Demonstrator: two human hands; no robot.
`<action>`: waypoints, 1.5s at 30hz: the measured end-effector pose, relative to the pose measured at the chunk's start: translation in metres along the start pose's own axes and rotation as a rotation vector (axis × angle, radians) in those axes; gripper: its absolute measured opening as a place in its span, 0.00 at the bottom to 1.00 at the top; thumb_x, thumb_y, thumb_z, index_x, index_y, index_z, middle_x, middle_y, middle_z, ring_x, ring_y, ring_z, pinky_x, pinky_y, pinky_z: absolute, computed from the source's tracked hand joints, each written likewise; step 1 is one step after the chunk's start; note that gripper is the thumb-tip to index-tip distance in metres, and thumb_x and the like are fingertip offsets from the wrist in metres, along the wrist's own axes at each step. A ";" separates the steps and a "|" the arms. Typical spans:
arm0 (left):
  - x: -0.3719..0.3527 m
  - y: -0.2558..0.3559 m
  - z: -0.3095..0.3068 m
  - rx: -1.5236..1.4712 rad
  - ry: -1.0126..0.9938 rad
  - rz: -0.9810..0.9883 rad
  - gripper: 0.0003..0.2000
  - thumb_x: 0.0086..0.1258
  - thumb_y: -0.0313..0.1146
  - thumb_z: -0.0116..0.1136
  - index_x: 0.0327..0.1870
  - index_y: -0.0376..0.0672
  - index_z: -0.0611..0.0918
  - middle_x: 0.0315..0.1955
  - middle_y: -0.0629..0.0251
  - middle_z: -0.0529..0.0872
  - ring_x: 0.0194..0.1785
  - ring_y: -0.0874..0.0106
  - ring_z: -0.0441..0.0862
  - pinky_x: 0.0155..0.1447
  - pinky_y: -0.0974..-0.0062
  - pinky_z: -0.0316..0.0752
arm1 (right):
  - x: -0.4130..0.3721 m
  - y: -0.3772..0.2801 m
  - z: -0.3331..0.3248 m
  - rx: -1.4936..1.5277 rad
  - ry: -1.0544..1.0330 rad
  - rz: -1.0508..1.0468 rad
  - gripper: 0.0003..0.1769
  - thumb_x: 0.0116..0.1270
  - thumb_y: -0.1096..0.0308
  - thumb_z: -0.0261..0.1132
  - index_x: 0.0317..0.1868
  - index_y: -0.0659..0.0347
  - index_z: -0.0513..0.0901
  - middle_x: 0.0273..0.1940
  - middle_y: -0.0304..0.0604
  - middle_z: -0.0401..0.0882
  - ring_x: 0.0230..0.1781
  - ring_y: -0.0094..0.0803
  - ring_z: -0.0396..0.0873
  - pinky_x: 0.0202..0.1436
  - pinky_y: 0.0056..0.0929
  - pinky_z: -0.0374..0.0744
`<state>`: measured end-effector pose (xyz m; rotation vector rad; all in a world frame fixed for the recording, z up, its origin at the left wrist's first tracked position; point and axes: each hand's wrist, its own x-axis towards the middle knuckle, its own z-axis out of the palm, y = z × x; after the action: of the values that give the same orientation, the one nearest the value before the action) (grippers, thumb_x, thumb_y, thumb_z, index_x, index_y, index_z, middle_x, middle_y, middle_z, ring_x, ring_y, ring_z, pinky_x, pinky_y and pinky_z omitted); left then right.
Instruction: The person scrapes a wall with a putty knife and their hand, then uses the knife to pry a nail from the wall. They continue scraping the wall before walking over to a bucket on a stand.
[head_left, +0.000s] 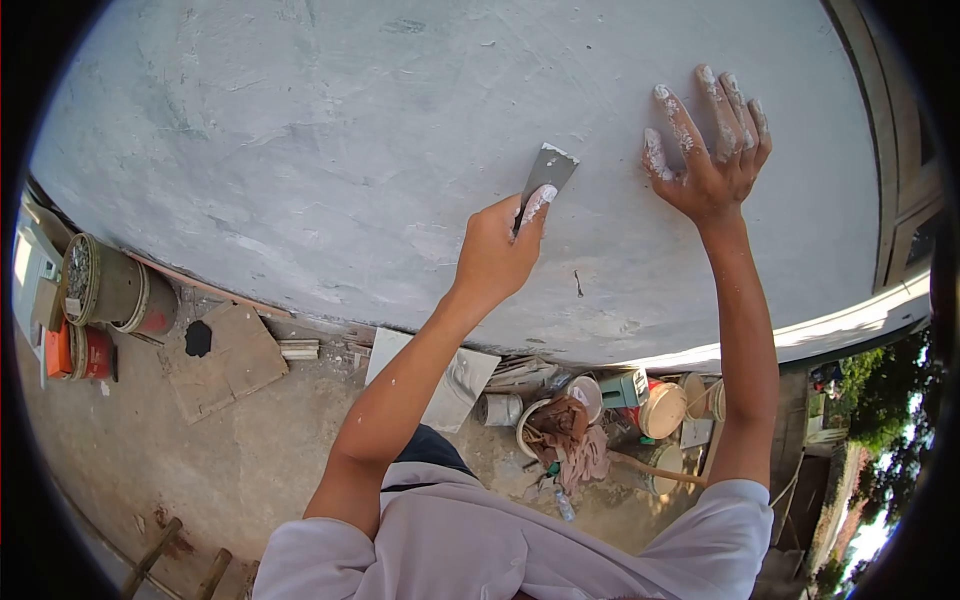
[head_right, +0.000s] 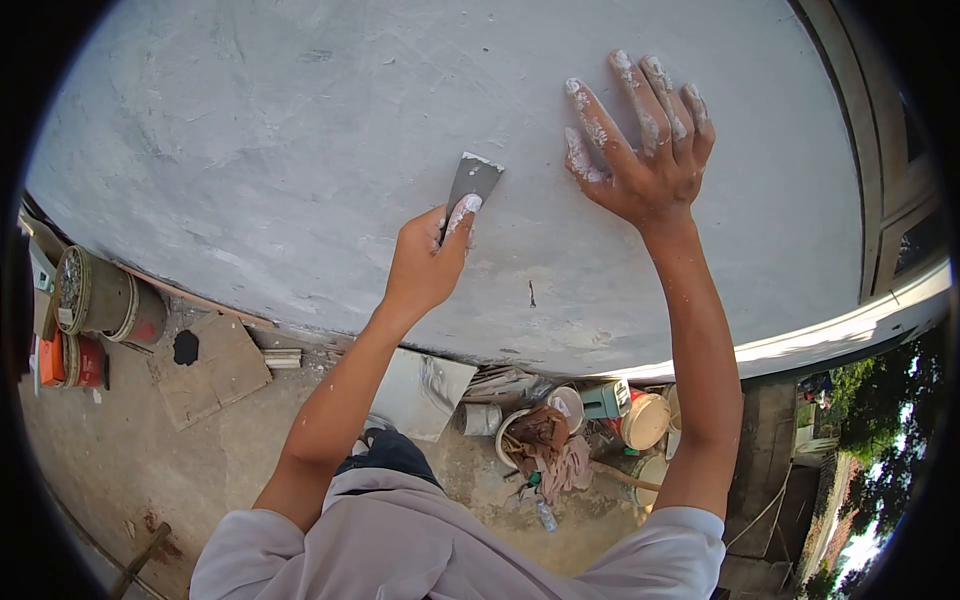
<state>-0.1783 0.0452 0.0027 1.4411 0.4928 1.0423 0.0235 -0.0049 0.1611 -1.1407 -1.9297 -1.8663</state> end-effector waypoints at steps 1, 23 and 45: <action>-0.001 -0.002 -0.001 0.010 -0.001 -0.006 0.14 0.76 0.35 0.53 0.28 0.37 0.77 0.18 0.74 0.72 0.23 0.84 0.64 0.28 0.79 0.60 | 0.000 0.000 0.000 0.004 0.006 0.001 0.19 0.58 0.48 0.70 0.52 0.29 0.84 0.65 0.29 0.74 0.70 0.27 0.65 0.77 0.39 0.57; -0.081 -0.111 -0.084 -0.262 0.278 -0.521 0.18 0.80 0.41 0.45 0.29 0.40 0.77 0.18 0.75 0.70 0.20 0.84 0.63 0.23 0.80 0.60 | 0.003 0.001 -0.005 -0.012 -0.064 -0.054 0.26 0.60 0.57 0.70 0.59 0.41 0.76 0.67 0.36 0.70 0.71 0.32 0.64 0.75 0.39 0.59; -0.042 -0.118 -0.117 -0.199 0.303 -0.457 0.23 0.77 0.47 0.53 0.21 0.40 0.76 0.14 0.74 0.70 0.18 0.84 0.63 0.23 0.79 0.56 | 0.002 -0.003 -0.003 -0.008 -0.045 -0.035 0.27 0.60 0.56 0.70 0.60 0.43 0.75 0.66 0.38 0.71 0.70 0.34 0.65 0.74 0.39 0.59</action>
<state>-0.2623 0.0977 -0.1375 0.9362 0.8659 0.9083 0.0191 -0.0070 0.1601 -1.1684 -1.9801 -1.8834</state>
